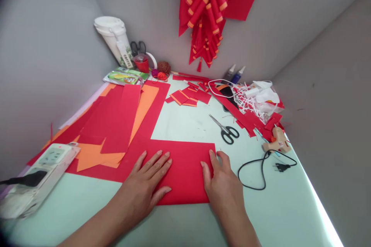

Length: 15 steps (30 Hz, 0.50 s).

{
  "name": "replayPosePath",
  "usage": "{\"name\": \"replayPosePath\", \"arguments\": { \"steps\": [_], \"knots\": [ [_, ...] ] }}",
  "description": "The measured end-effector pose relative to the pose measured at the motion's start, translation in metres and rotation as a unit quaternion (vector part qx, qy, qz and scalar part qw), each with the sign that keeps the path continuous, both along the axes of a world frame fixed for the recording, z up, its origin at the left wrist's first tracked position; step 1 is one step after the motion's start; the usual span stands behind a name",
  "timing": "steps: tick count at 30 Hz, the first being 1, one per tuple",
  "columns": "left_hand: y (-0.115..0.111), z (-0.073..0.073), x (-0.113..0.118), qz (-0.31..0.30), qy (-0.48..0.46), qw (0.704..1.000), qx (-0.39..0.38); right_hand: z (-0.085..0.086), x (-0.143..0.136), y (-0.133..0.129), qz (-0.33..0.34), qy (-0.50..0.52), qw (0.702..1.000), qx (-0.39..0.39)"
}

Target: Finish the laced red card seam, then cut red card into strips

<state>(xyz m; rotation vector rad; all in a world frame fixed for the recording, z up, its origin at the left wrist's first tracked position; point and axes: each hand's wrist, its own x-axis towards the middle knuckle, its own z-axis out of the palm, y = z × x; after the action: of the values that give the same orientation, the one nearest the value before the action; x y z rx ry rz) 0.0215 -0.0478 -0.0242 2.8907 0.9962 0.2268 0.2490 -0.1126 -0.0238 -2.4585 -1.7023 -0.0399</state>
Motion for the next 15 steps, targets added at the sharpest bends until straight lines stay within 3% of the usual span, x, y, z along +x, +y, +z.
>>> {"name": "replayPosePath", "arguments": {
  "steps": [15],
  "knots": [
    [-0.0014,-0.0054,-0.0012,0.001,0.008,1.0,-0.009,0.0008,-0.002,-0.0016,-0.002,-0.01,1.0,-0.007]
  ]
}}
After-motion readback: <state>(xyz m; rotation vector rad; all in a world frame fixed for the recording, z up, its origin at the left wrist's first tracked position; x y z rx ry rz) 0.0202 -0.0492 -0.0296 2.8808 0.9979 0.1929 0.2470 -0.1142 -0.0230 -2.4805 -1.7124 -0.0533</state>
